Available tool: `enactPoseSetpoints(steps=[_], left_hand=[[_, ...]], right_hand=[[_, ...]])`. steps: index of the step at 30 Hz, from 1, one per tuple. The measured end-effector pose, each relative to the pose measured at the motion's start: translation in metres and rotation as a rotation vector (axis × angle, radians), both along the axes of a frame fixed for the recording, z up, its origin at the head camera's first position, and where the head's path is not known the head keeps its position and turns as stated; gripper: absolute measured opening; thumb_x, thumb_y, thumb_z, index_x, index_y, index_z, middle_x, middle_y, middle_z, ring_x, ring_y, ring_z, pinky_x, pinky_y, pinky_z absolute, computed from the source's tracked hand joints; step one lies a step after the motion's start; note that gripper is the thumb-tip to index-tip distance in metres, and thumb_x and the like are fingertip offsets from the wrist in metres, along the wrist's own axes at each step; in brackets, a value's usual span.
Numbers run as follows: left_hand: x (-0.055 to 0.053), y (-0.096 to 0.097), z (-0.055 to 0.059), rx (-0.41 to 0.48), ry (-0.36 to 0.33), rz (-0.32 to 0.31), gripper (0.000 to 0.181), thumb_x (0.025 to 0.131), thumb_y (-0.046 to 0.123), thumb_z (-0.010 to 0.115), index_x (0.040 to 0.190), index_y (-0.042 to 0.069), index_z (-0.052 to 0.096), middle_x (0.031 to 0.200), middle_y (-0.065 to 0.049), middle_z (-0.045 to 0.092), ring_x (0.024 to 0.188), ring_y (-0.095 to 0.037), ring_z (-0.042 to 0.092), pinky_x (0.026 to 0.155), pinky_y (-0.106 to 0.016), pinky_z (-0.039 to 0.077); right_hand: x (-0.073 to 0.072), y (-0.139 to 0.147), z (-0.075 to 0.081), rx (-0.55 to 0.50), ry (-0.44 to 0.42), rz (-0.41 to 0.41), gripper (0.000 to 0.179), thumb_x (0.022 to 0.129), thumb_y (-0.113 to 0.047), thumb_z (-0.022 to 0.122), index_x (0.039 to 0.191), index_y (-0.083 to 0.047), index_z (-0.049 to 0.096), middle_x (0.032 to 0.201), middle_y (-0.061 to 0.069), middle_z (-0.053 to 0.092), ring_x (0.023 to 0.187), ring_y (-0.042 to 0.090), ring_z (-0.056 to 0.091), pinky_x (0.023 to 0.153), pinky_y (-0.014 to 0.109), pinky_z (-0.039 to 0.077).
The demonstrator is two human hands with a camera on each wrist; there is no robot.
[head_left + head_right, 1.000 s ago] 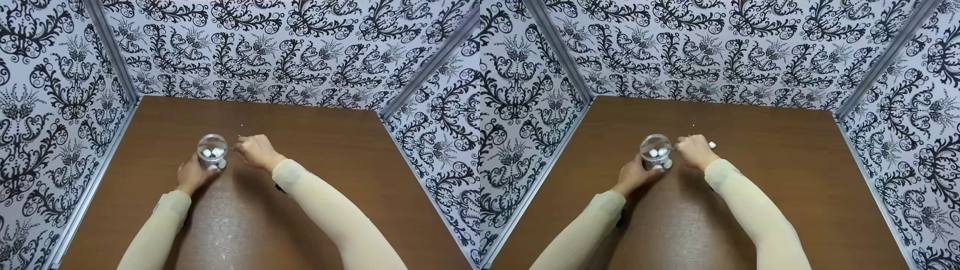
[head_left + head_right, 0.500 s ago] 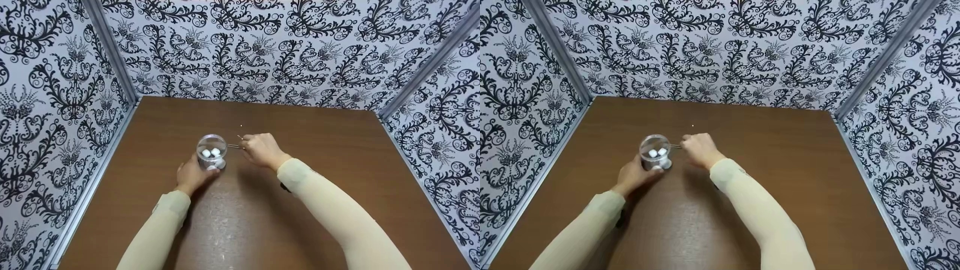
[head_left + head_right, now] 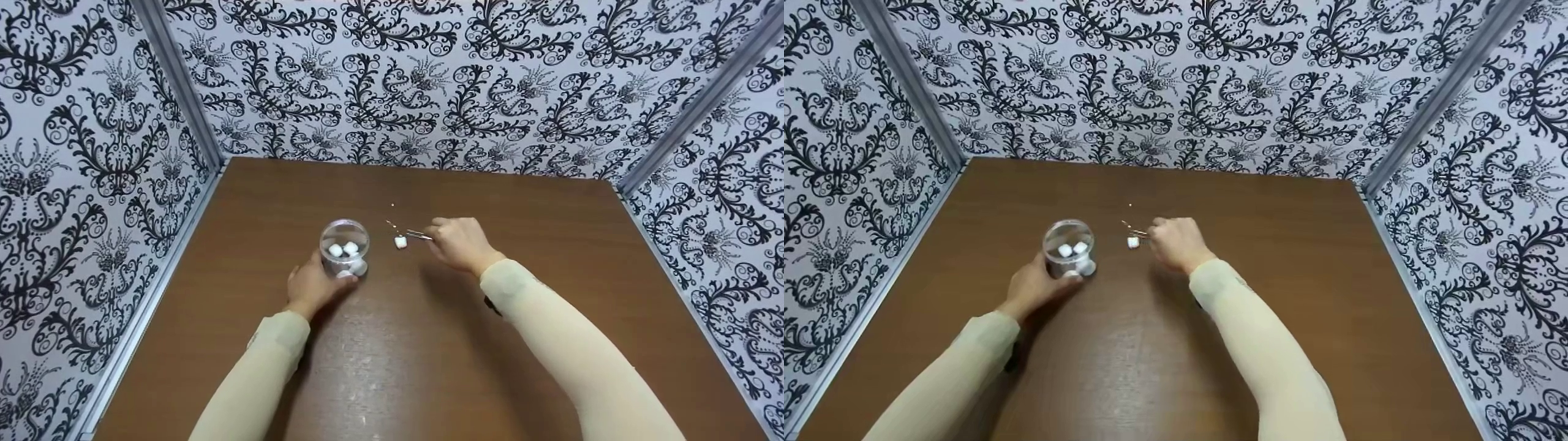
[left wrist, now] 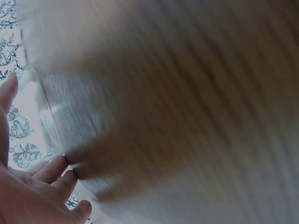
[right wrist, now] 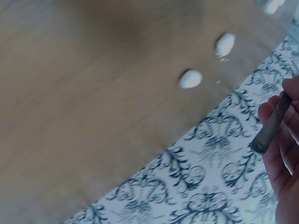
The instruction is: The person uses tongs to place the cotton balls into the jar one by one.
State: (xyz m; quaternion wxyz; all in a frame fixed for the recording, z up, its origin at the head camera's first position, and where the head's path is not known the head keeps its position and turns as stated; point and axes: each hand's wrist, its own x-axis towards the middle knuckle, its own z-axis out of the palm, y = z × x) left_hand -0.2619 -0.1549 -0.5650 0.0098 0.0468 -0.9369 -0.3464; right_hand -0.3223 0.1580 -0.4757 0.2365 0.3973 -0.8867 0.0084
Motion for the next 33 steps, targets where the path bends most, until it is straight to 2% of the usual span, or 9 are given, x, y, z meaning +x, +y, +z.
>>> enactPoseSetpoints(steps=[10,17,25,33], left_hand=[[0.001,-0.001,0.001,-0.004,0.027,0.000,0.104,0.076,0.053,0.088,0.155,0.003,0.043,0.140,-0.024,0.066,0.134,-0.039,0.061,0.127,-0.059,0.025],[0.001,-0.001,-0.002,-0.001,0.030,-0.005,0.102,0.076,0.055,0.088,0.152,0.003,0.044,0.138,-0.024,0.067,0.132,-0.040,0.062,0.126,-0.060,0.025],[0.000,-0.001,-0.002,-0.001,0.025,-0.001,0.102,0.076,0.055,0.088,0.154,0.004,0.044,0.139,-0.023,0.067,0.133,-0.039,0.061,0.126,-0.060,0.025],[0.000,0.000,0.001,-0.004,0.003,-0.003,0.106,0.077,0.055,0.087,0.156,0.003,0.040,0.141,-0.022,0.066,0.135,-0.039,0.060,0.127,-0.061,0.023]], right_hand=[[-0.004,0.034,-0.012,-0.008,-0.036,-0.058,0.005,0.087,-0.010,0.073,0.084,-0.011,0.076,0.075,0.006,0.066,0.054,0.031,0.061,0.044,0.049,0.049],[-0.002,0.050,-0.017,0.009,-0.089,-0.112,0.005,0.086,-0.011,0.072,0.088,-0.011,0.077,0.078,0.005,0.068,0.057,0.029,0.063,0.047,0.049,0.051],[-0.002,0.064,-0.025,0.015,-0.122,-0.178,0.009,0.087,-0.014,0.075,0.093,-0.012,0.081,0.080,0.005,0.071,0.061,0.029,0.067,0.050,0.050,0.054],[-0.006,0.069,-0.031,0.020,-0.147,-0.225,0.006,0.085,-0.014,0.074,0.086,-0.009,0.077,0.076,0.007,0.067,0.060,0.032,0.065,0.052,0.053,0.053]])
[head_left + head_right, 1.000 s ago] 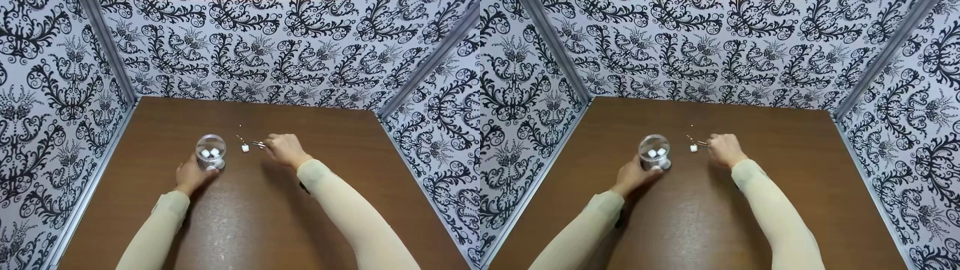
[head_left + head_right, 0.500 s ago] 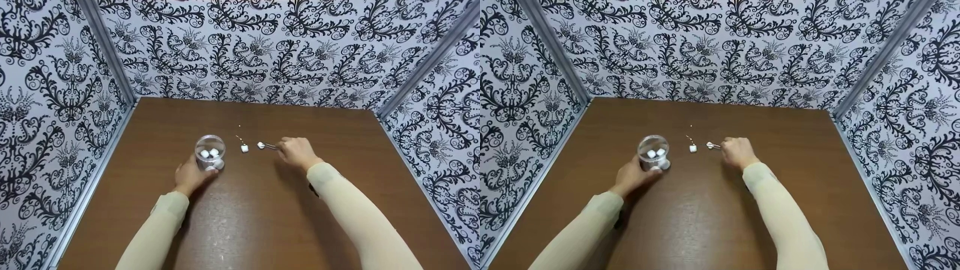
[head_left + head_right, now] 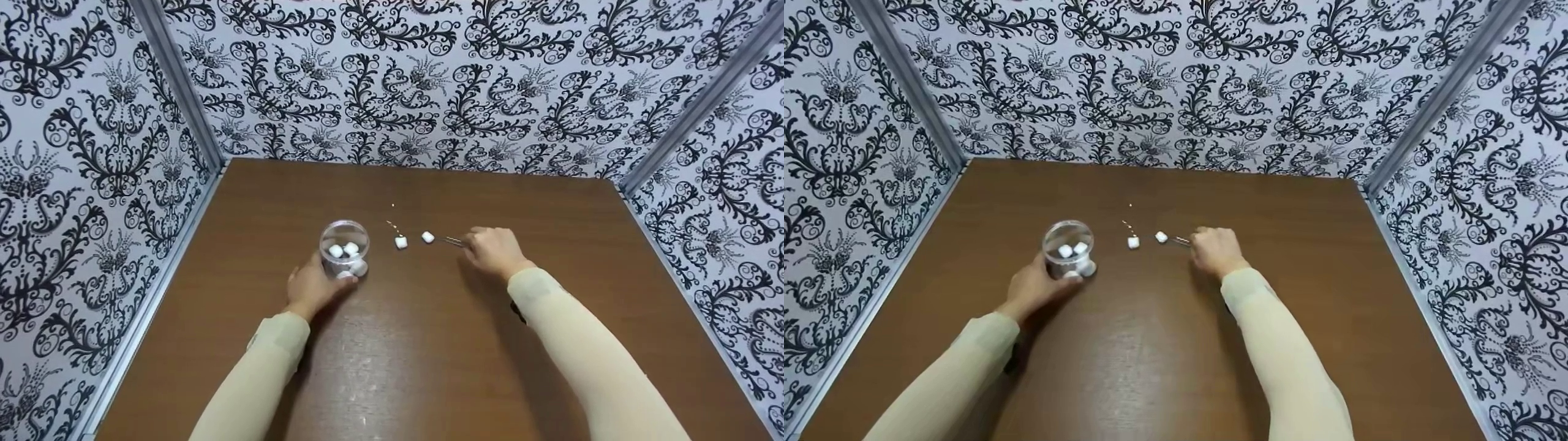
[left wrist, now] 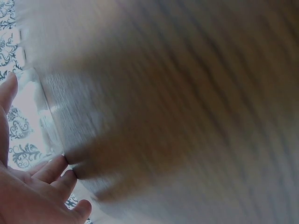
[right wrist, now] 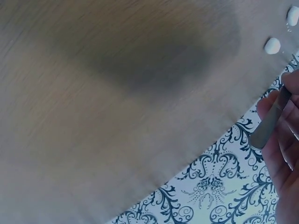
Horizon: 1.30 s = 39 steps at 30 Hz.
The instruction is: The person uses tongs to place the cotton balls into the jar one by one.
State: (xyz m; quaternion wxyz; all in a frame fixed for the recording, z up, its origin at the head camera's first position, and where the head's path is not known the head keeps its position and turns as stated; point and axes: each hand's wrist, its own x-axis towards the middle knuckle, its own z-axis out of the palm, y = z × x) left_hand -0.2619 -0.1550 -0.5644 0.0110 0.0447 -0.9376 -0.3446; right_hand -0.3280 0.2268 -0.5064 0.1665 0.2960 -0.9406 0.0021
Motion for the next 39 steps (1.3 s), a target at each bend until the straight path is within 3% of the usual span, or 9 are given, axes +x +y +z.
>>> enactPoseSetpoints(steps=[14,30,39], left_hand=[[-0.001,0.002,-0.001,-0.003,0.014,0.007,0.104,0.076,0.055,0.088,0.155,0.003,0.043,0.140,-0.021,0.067,0.133,-0.037,0.062,0.127,-0.059,0.024],[0.002,0.002,0.000,-0.013,0.007,0.013,0.099,0.077,0.055,0.087,0.151,0.002,0.046,0.137,-0.022,0.068,0.132,-0.037,0.063,0.127,-0.058,0.024],[0.002,0.000,0.000,-0.005,0.013,0.011,0.101,0.077,0.053,0.087,0.154,0.003,0.045,0.139,-0.021,0.067,0.133,-0.036,0.062,0.127,-0.058,0.024]], right_hand=[[-0.008,-0.014,-0.010,0.005,0.003,-0.054,0.008,0.088,-0.011,0.071,0.082,-0.007,0.074,0.075,0.009,0.068,0.062,0.035,0.068,0.053,0.054,0.055],[-0.013,-0.031,-0.020,0.041,-0.006,-0.052,0.013,0.088,-0.010,0.073,0.075,-0.005,0.073,0.071,0.008,0.068,0.056,0.031,0.064,0.049,0.050,0.054],[-0.014,-0.033,-0.022,0.059,0.045,-0.047,0.018,0.088,-0.008,0.070,0.069,-0.007,0.071,0.069,0.007,0.067,0.051,0.030,0.062,0.046,0.049,0.052]])
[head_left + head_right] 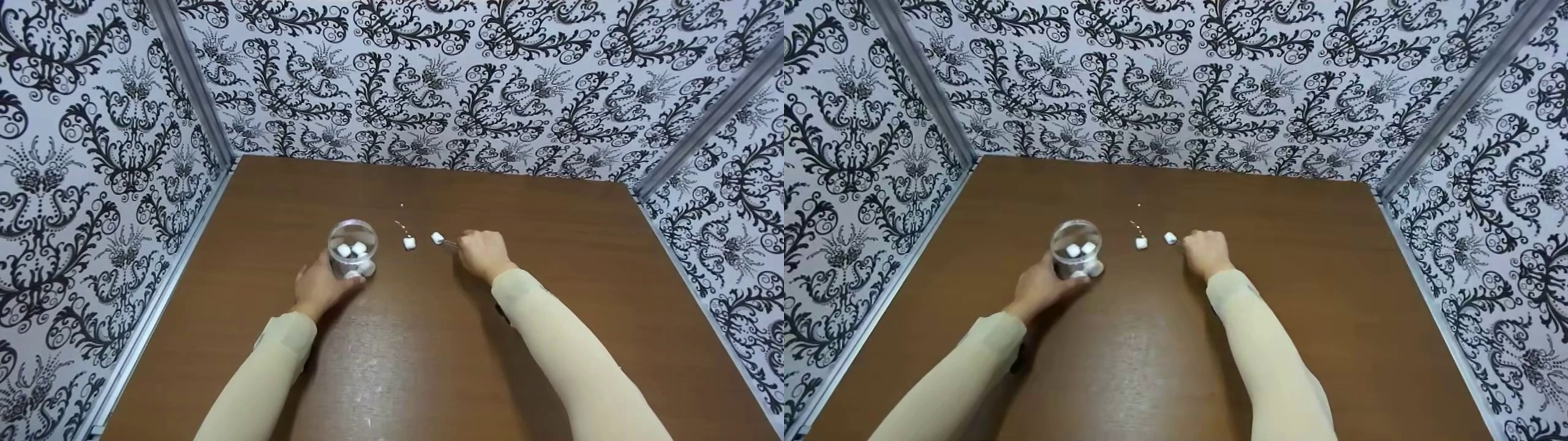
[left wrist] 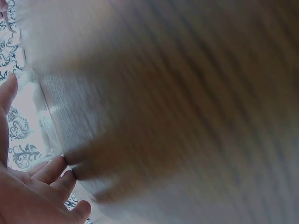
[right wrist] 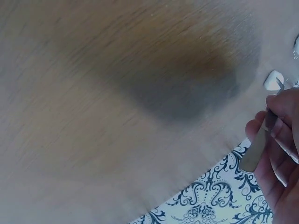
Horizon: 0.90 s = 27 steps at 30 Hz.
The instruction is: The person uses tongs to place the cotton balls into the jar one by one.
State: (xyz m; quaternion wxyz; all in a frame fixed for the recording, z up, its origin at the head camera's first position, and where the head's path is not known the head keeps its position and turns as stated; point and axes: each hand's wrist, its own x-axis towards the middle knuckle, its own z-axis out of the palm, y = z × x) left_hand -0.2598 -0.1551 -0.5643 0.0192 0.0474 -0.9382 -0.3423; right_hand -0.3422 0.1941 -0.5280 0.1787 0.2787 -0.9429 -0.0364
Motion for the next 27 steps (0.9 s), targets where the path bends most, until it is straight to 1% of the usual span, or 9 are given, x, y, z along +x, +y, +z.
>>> enactPoseSetpoints(steps=[9,17,20,24,27], left_hand=[[-0.001,0.000,0.000,0.001,-0.016,-0.001,0.104,0.078,0.055,0.087,0.156,0.003,0.042,0.140,-0.021,0.067,0.134,-0.036,0.061,0.128,-0.057,0.023],[-0.002,0.000,0.001,0.004,-0.023,-0.004,0.103,0.078,0.053,0.086,0.157,0.003,0.042,0.139,-0.022,0.067,0.132,-0.038,0.062,0.128,-0.058,0.022],[-0.002,-0.001,0.001,0.003,-0.025,-0.010,0.105,0.078,0.054,0.086,0.157,0.002,0.040,0.142,-0.022,0.065,0.135,-0.037,0.060,0.128,-0.059,0.022],[-0.002,-0.001,0.001,0.002,-0.034,-0.017,0.107,0.079,0.054,0.086,0.159,0.002,0.037,0.148,-0.021,0.060,0.140,-0.037,0.056,0.129,-0.059,0.020],[-0.002,-0.001,0.000,0.002,-0.032,-0.014,0.107,0.079,0.053,0.086,0.159,0.002,0.038,0.148,-0.021,0.061,0.139,-0.037,0.057,0.128,-0.059,0.021]], right_hand=[[0.003,0.011,0.005,-0.020,0.030,0.004,0.014,0.086,-0.008,0.069,0.073,-0.007,0.074,0.070,0.006,0.067,0.051,0.032,0.062,0.045,0.052,0.051],[0.014,0.020,0.014,-0.029,0.047,0.030,0.010,0.085,-0.010,0.073,0.076,-0.008,0.075,0.075,0.006,0.069,0.050,0.030,0.061,0.044,0.050,0.051],[0.019,0.020,0.018,-0.040,0.066,0.061,0.007,0.084,-0.009,0.075,0.078,-0.008,0.076,0.074,0.005,0.068,0.048,0.027,0.059,0.043,0.049,0.050],[0.023,0.017,0.023,-0.071,0.105,0.121,0.004,0.082,-0.008,0.077,0.078,-0.010,0.077,0.070,0.004,0.064,0.046,0.025,0.057,0.040,0.047,0.047],[0.025,0.012,0.027,-0.103,0.128,0.164,0.006,0.081,-0.006,0.077,0.077,-0.011,0.077,0.068,0.003,0.062,0.045,0.025,0.055,0.039,0.046,0.045]])
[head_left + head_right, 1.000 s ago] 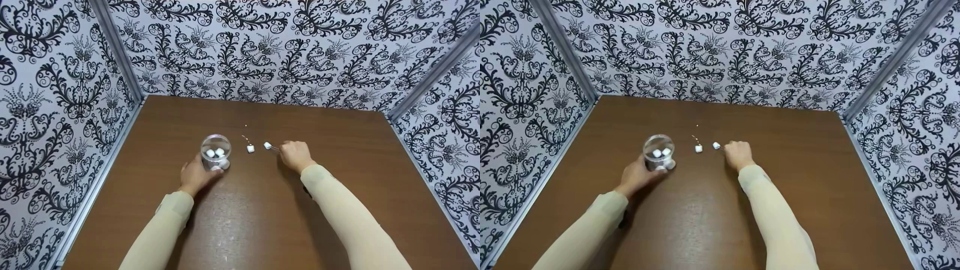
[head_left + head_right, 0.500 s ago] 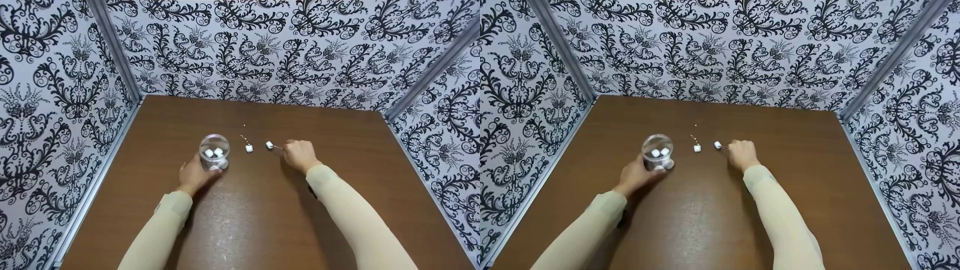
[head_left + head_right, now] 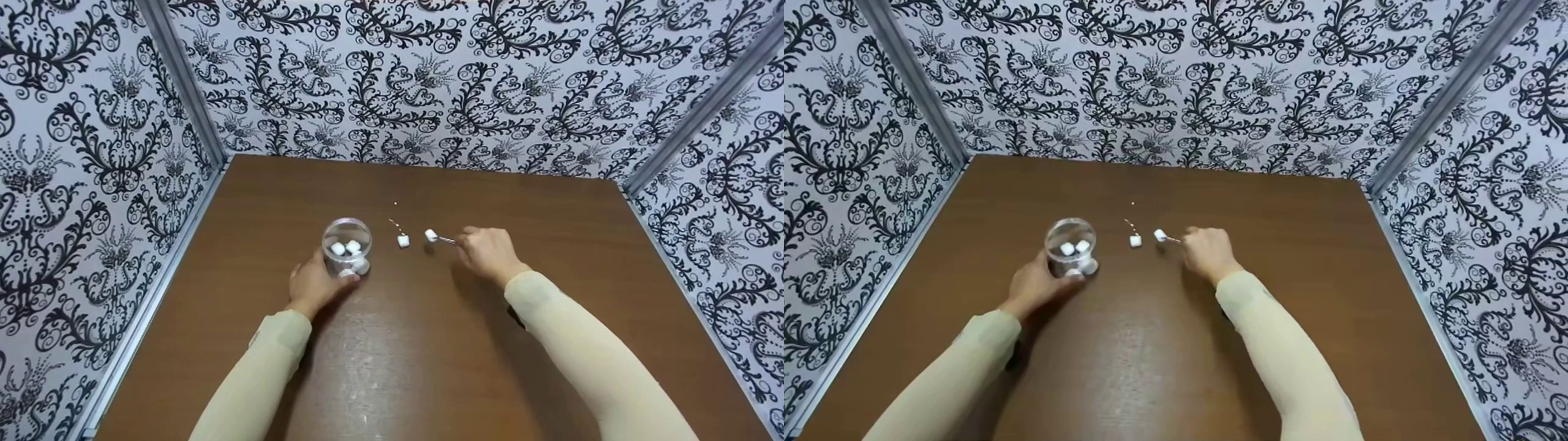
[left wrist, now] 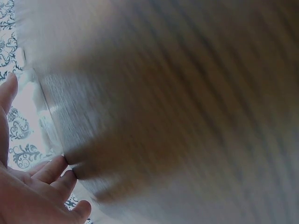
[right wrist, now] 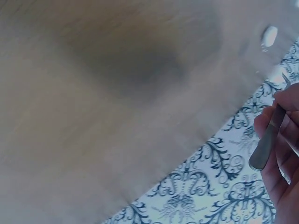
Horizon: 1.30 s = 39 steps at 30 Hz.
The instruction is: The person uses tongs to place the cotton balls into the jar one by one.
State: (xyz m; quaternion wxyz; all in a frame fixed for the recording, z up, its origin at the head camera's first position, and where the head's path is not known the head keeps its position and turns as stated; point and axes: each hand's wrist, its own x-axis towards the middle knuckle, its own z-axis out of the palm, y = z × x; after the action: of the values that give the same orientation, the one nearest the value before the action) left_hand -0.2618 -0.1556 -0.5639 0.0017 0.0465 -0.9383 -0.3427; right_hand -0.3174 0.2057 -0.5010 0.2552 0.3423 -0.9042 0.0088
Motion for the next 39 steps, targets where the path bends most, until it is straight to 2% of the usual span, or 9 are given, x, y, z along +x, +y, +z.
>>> enactPoseSetpoints(steps=[13,25,32,39], left_hand=[[0.000,-0.001,-0.002,-0.019,-0.002,0.003,0.107,0.079,0.055,0.085,0.157,0.000,0.038,0.146,-0.023,0.062,0.137,-0.037,0.059,0.128,-0.057,0.022],[0.001,-0.001,0.000,-0.016,0.022,0.008,0.105,0.078,0.053,0.086,0.157,0.002,0.040,0.141,-0.023,0.065,0.133,-0.038,0.061,0.128,-0.059,0.023],[0.002,0.000,0.001,-0.005,0.039,0.008,0.103,0.077,0.052,0.088,0.155,0.002,0.043,0.140,-0.022,0.067,0.132,-0.038,0.063,0.127,-0.059,0.023],[0.002,0.000,0.000,0.005,0.047,0.016,0.101,0.076,0.051,0.089,0.154,0.003,0.045,0.138,-0.022,0.068,0.131,-0.038,0.063,0.127,-0.060,0.024]], right_hand=[[0.005,-0.038,0.020,0.003,0.060,0.116,0.004,0.085,-0.013,0.075,0.087,-0.013,0.079,0.077,0.001,0.068,0.053,0.024,0.064,0.041,0.043,0.048],[0.007,-0.071,0.036,-0.022,0.081,0.172,0.007,0.088,-0.016,0.073,0.089,-0.015,0.080,0.077,-0.001,0.067,0.060,0.022,0.068,0.045,0.041,0.050],[0.010,-0.092,0.036,-0.006,0.085,0.185,0.005,0.088,-0.019,0.075,0.088,-0.015,0.078,0.075,-0.002,0.064,0.058,0.020,0.066,0.045,0.040,0.050],[0.013,-0.106,0.032,0.005,0.056,0.207,0.009,0.090,-0.015,0.071,0.088,-0.016,0.079,0.080,-0.002,0.069,0.062,0.019,0.069,0.048,0.040,0.053]])
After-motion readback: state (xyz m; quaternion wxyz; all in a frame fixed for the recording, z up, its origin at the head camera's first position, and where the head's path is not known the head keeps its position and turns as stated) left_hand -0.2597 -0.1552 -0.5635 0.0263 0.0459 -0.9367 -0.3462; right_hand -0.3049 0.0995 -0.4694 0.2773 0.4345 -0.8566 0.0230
